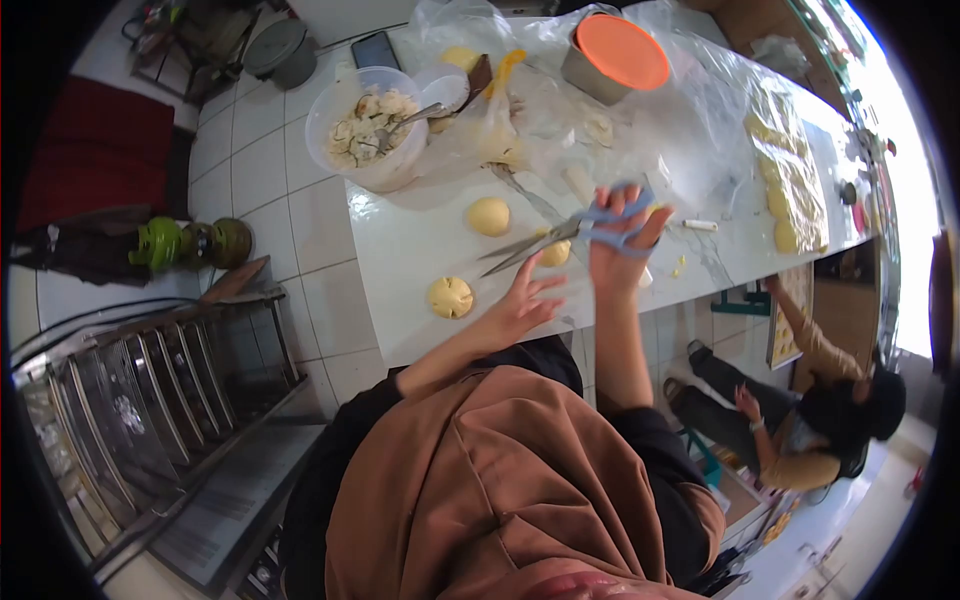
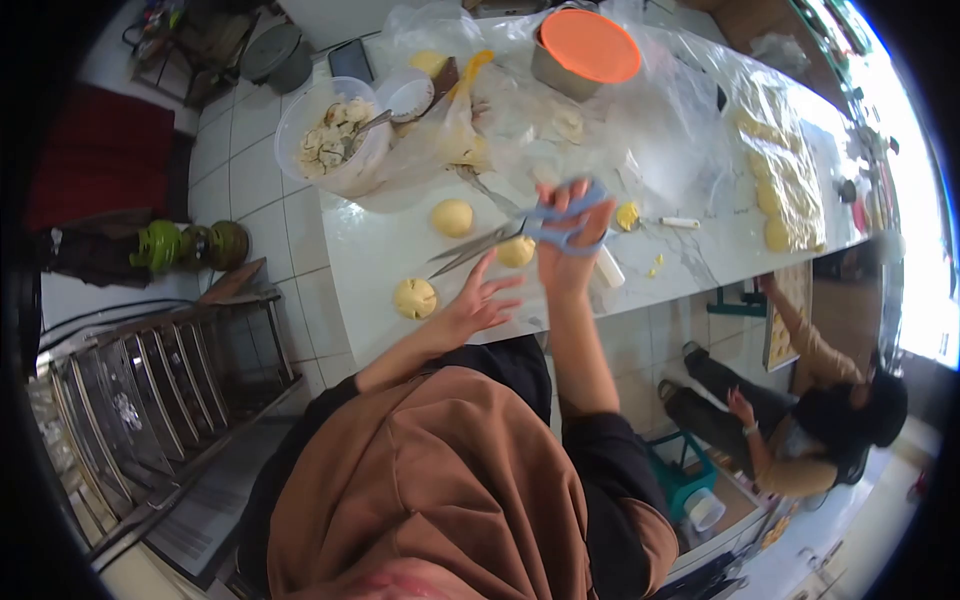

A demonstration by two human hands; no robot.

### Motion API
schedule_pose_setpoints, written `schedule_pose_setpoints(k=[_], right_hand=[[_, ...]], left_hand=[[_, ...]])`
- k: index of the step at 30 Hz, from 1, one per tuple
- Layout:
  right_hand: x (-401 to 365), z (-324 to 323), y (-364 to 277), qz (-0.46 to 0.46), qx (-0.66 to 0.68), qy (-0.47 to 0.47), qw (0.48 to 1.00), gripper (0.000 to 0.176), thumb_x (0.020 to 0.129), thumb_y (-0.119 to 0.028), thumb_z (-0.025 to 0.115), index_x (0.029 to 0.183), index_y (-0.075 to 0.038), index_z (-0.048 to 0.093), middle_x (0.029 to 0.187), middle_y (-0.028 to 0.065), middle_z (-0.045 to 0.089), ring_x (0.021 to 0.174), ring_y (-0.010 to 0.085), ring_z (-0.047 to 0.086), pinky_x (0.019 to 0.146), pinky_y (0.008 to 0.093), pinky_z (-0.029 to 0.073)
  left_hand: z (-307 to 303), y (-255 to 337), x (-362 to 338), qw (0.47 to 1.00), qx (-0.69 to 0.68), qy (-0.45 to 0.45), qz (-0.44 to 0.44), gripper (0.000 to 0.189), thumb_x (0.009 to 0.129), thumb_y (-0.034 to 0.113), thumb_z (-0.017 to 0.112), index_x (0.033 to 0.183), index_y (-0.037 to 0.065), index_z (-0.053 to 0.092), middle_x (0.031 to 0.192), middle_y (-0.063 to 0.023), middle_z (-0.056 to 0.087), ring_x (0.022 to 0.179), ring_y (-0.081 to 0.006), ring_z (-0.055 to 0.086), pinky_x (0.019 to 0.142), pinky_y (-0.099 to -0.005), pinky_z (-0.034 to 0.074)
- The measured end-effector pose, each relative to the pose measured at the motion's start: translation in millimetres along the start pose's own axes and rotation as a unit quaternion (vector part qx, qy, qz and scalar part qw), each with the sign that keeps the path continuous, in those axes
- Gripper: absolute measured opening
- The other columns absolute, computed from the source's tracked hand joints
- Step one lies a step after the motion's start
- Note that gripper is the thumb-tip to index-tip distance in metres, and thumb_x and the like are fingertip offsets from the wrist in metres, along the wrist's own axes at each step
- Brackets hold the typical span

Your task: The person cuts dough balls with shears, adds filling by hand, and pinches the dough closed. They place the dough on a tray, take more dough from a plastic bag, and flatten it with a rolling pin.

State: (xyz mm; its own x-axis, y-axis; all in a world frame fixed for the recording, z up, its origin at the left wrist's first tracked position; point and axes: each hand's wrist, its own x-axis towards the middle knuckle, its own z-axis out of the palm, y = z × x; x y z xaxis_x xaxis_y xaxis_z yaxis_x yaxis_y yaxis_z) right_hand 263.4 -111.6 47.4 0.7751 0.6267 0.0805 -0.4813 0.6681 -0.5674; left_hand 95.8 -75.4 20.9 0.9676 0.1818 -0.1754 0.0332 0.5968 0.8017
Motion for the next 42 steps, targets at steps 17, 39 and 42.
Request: schedule_pose_setpoints(k=[17,39,42], right_hand=[[-230,-18,24,0.305,-0.156,0.055,0.938,0.032,0.087,-0.026,0.048,0.102,0.002,0.048,0.095,0.0046,0.052,0.089,0.0140,0.050,0.079,0.0308,0.042],[-234,-23,93,0.233,0.186,0.063,0.952,0.042,0.073,-0.048,0.057,0.093,-0.015,0.041,0.070,-0.0063,0.035,0.054,0.0026,0.027,0.040,0.0132,0.021],[-230,-17,89,0.245,0.132,0.076,0.957,0.047,0.068,-0.054,0.058,0.069,-0.012,0.037,0.068,-0.0057,0.026,0.055,0.0030,0.024,0.040,0.0155,0.020]], left_hand=[[1,-33,-2,0.970,0.180,0.011,-0.162,0.033,0.091,0.039,0.033,0.087,0.006,0.037,0.058,-0.0016,0.044,0.044,-0.0116,0.050,0.043,-0.0228,0.043],[-43,-45,-6,0.933,0.262,-0.038,-0.243,0.046,0.086,0.051,0.032,0.099,0.010,0.047,0.073,-0.0054,0.049,0.057,-0.0097,0.047,0.051,-0.0227,0.041],[-42,-42,-4,0.933,0.263,-0.038,-0.242,0.046,0.086,0.052,0.032,0.099,0.010,0.047,0.073,-0.0053,0.049,0.058,-0.0094,0.047,0.050,-0.0224,0.041]])
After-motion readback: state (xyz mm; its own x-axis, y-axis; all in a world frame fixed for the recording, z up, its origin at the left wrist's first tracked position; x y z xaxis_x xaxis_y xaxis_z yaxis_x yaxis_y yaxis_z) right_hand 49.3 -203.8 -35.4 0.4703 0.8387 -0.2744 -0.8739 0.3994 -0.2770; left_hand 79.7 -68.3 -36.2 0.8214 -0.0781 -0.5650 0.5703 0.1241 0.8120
